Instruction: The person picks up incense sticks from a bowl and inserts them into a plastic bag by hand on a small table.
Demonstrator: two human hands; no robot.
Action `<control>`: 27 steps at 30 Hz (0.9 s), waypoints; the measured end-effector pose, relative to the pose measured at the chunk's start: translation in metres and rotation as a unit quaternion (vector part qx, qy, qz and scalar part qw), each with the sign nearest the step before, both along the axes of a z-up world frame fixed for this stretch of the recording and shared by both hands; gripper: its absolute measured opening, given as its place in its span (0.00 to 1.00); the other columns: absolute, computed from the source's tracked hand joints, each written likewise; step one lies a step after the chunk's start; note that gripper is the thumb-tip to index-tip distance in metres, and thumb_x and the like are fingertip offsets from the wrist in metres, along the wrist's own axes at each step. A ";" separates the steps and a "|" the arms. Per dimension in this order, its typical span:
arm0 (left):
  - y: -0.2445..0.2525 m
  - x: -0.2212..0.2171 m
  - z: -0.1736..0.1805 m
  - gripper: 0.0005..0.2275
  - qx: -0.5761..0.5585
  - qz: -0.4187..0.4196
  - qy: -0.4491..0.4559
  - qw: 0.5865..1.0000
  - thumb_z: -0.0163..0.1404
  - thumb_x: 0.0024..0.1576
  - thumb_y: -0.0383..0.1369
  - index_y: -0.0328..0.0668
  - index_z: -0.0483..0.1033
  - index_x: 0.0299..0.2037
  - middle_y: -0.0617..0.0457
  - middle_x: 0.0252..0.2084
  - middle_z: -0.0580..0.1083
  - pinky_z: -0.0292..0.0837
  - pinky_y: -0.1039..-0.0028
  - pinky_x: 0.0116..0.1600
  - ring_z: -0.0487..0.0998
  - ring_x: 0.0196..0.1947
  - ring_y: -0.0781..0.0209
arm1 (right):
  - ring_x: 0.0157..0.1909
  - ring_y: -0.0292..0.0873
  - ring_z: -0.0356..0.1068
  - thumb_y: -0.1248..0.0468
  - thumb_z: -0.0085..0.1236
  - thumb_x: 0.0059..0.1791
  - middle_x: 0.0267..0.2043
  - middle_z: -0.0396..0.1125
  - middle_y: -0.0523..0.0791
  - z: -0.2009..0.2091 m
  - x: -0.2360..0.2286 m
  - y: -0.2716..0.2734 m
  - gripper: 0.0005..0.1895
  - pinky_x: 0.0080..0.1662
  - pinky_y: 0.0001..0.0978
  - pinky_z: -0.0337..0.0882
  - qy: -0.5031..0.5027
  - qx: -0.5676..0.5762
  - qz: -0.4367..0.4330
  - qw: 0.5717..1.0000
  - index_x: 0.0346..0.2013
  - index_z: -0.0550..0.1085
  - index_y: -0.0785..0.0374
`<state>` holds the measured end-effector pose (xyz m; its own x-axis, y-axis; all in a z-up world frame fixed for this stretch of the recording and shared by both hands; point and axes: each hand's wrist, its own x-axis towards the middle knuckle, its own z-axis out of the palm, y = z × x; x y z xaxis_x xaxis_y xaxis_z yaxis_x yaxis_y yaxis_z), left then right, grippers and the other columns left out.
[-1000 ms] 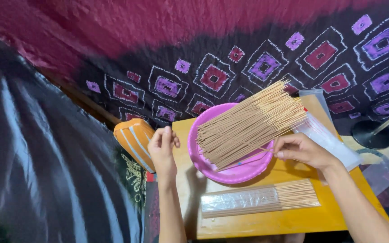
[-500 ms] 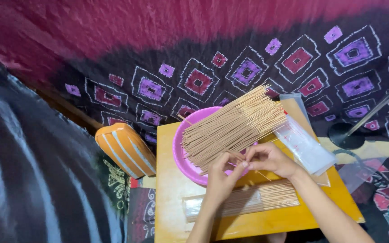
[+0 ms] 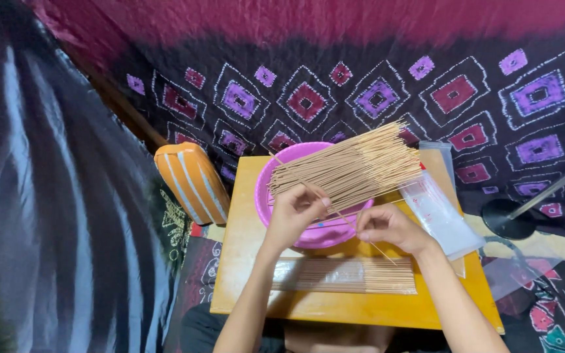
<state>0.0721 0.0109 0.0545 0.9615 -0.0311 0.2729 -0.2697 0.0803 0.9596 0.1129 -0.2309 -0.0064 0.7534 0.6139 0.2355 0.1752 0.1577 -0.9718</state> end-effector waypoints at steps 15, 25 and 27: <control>0.027 -0.009 0.030 0.03 0.027 0.170 0.001 0.985 0.58 0.58 0.27 0.43 0.77 0.35 0.59 0.26 0.70 0.67 0.81 0.36 0.70 0.30 0.72 | 0.23 0.32 0.62 0.69 0.72 0.40 0.19 0.66 0.43 0.005 0.002 0.002 0.07 0.29 0.23 0.63 0.025 0.054 -0.019 0.998 0.27 0.81 0.67; -0.042 -0.027 -0.011 0.07 0.095 -0.024 0.019 0.995 0.62 0.54 0.26 0.38 0.75 0.35 0.51 0.39 0.79 0.78 0.81 0.37 0.79 0.37 0.63 | 0.22 0.33 0.65 0.66 0.73 0.40 0.18 0.66 0.43 -0.004 0.004 0.006 0.09 0.29 0.23 0.67 0.031 0.049 -0.011 0.998 0.27 0.79 0.67; -0.036 -0.024 -0.005 0.04 0.097 -0.027 0.026 0.995 0.61 0.54 0.24 0.37 0.77 0.34 0.52 0.38 0.79 0.79 0.80 0.37 0.79 0.35 0.65 | 0.21 0.35 0.66 0.68 0.72 0.40 0.18 0.65 0.45 -0.003 0.003 0.005 0.09 0.27 0.25 0.67 0.027 0.045 -0.010 0.999 0.28 0.78 0.68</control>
